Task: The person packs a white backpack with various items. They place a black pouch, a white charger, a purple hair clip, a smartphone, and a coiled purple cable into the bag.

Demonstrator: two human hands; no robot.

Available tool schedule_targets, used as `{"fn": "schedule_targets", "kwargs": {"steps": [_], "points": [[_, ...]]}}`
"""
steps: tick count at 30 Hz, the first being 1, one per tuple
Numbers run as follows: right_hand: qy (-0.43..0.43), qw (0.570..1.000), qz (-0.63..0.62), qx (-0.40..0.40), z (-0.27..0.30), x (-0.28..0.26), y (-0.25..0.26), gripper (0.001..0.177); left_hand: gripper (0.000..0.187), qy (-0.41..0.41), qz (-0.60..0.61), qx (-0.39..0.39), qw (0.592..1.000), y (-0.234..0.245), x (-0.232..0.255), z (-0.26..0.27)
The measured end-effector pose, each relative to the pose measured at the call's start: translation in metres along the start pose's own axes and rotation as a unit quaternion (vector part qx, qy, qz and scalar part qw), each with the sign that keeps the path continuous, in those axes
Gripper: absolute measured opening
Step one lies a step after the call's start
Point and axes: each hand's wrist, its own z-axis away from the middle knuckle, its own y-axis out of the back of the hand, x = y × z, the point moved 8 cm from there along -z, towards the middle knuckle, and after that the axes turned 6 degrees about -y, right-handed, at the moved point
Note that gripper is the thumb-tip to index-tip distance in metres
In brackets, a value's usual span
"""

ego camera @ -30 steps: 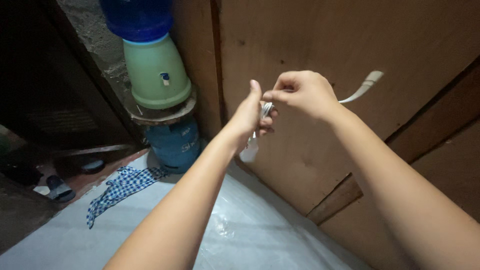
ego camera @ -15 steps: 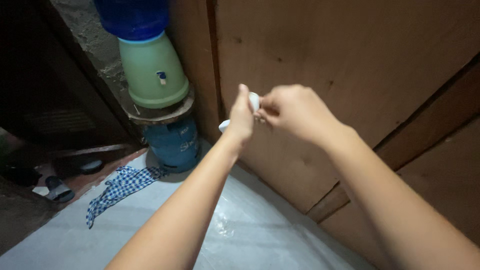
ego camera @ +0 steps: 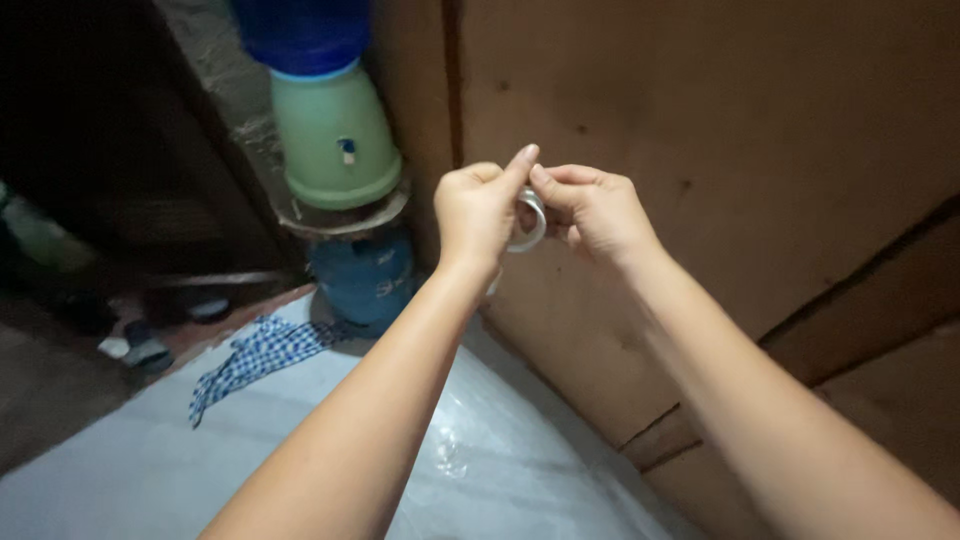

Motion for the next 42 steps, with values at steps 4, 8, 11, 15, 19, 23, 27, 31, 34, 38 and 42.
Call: {"fn": "schedule_targets", "kwargs": {"steps": [4, 8, 11, 15, 19, 23, 27, 31, 34, 38, 42], "points": [[-0.073, 0.987, -0.027, -0.139, -0.021, 0.004, -0.015, 0.026, 0.043, 0.001, 0.009, 0.100, 0.995, 0.014, 0.000, -0.003], [-0.228, 0.949, -0.149, -0.158, -0.055, 0.032, -0.027, 0.012, 0.033, -0.030, 0.039, 0.112, 0.992, 0.013, 0.000, -0.011], [-0.227, 0.960, -0.110, -0.124, -0.086, 0.042, -0.023, 0.011, 0.031, -0.041, 0.020, 0.118, 0.992, 0.018, -0.008, -0.032], [-0.160, 0.972, -0.068, -0.157, -0.130, 0.037, -0.034, 0.009, 0.039, -0.090, 0.007, 0.110, 0.990, 0.028, -0.028, -0.082], [-0.146, 0.976, 0.104, -0.126, -0.194, 0.026, -0.023, 0.036, 0.048, -0.094, -0.138, 0.171, 0.971, 0.051, -0.061, -0.151], [0.032, 0.898, 0.439, 0.009, -0.282, -0.023, -0.005, 0.048, 0.050, -0.060, -0.125, 0.175, 0.975, 0.057, -0.091, -0.224], [0.132, 0.814, 0.563, 0.064, -0.358, -0.030, 0.007, 0.041, 0.046, -0.028, -0.109, 0.160, 0.981, 0.046, -0.132, -0.286], [0.225, 0.777, 0.581, 0.095, -0.376, -0.014, 0.013, 0.038, 0.051, 0.007, -0.161, 0.150, 0.975, 0.035, -0.166, -0.330], [0.225, 0.767, 0.583, 0.145, -0.389, -0.012, 0.029, 0.040, 0.055, 0.015, -0.167, 0.143, 0.976, 0.025, -0.193, -0.355], [0.287, 0.803, 0.496, 0.164, -0.391, -0.039, 0.045, 0.029, 0.056, 0.048, -0.182, 0.115, 0.975, -0.002, -0.226, -0.387], [0.268, 0.843, 0.447, 0.138, -0.398, -0.043, 0.065, 0.031, 0.051, 0.005, -0.198, 0.098, 0.975, -0.035, -0.249, -0.412]]}}
